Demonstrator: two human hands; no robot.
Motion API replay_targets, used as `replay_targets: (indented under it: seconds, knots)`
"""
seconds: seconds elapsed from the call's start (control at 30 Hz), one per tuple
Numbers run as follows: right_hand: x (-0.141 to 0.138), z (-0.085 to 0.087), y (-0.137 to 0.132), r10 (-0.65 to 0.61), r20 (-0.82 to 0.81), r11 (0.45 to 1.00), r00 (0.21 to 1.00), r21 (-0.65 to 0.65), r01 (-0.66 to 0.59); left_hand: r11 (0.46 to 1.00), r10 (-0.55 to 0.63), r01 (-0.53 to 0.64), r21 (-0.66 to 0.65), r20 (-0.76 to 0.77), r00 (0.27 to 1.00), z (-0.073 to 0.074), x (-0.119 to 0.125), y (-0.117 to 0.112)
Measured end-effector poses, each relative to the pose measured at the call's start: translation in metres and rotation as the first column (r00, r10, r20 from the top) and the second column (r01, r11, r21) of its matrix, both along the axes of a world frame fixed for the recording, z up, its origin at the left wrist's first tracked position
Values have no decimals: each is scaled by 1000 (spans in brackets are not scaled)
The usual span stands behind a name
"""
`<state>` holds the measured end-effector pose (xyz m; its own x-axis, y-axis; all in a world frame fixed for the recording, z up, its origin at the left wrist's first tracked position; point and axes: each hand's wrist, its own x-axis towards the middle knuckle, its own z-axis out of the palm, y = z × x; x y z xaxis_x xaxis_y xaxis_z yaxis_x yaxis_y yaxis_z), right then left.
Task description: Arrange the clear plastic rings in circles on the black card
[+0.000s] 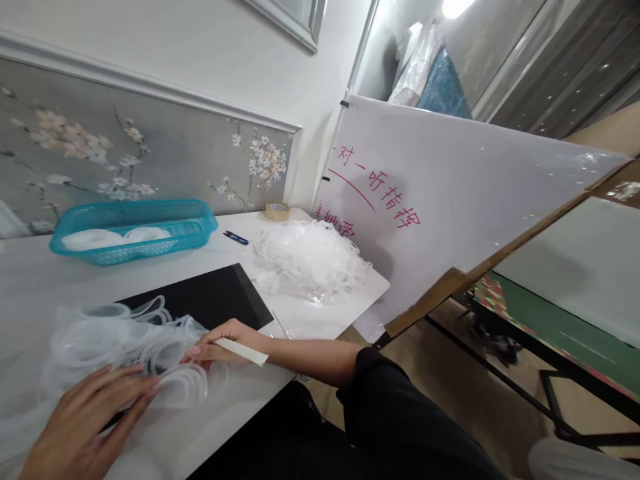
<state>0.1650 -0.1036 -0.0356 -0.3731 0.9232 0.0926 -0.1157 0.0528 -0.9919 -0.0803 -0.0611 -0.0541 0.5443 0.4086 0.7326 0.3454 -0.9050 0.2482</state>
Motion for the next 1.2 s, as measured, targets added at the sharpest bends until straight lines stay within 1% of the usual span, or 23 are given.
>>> replay_targets:
  seconds: [0.07,0.1,0.17,0.23,0.33,0.4,0.47,0.5,0.57,0.63,0.7,0.77,0.9,1.0,1.07,1.2]
  knots:
    - [-2,1,-1,67,-62,997,996,-29,-69,997,0,-1,-71,-7,1000,4,2,-7]
    - [-3,1,-1,78,-76,996,994,-36,-80,996,-1,0,-90,-8,1000,6,2,-10]
    - [-4,1,-2,63,-52,997,997,-38,-65,997,-6,5,-73,-16,1000,10,3,-13]
    - [-4,0,-2,34,39,999,999,0,-34,1000,-20,20,-23,-25,999,13,4,-13]
    - [-2,1,-6,-13,242,987,970,156,-26,996,-64,68,65,-60,996,19,8,-13]
    - [-2,3,-13,-33,351,970,936,236,-54,989,-88,102,110,-124,988,23,10,-20]
    - [-4,5,-22,-36,404,960,914,269,-81,986,-70,92,140,-156,985,29,13,-32]
    - [-5,7,-26,-46,405,957,913,279,-76,986,-71,94,135,-170,983,32,15,-39]
    - [-6,8,-33,-47,389,954,920,291,-75,995,-17,33,89,-166,986,37,18,-50]
    - [-6,9,-36,-6,370,958,929,268,-101,1000,-17,21,17,-221,975,40,20,-56]
    - [-7,10,-39,16,344,962,939,250,-108,1000,-21,18,-13,-268,963,43,20,-59]
    - [-9,12,-42,13,345,965,938,240,-101,1000,-17,20,6,-292,956,46,19,-62]
    - [-13,14,-45,-30,378,971,925,231,-62,993,-23,50,106,-239,971,52,17,-67]
    - [-13,14,-42,-46,350,966,935,254,-48,986,-36,74,153,-239,970,55,17,-66]
    - [-12,13,-38,-39,338,965,940,256,-52,984,-53,97,150,-271,961,55,17,-63]
    - [-9,13,-32,-21,320,963,947,260,-67,990,-102,124,59,-287,953,49,16,-55]
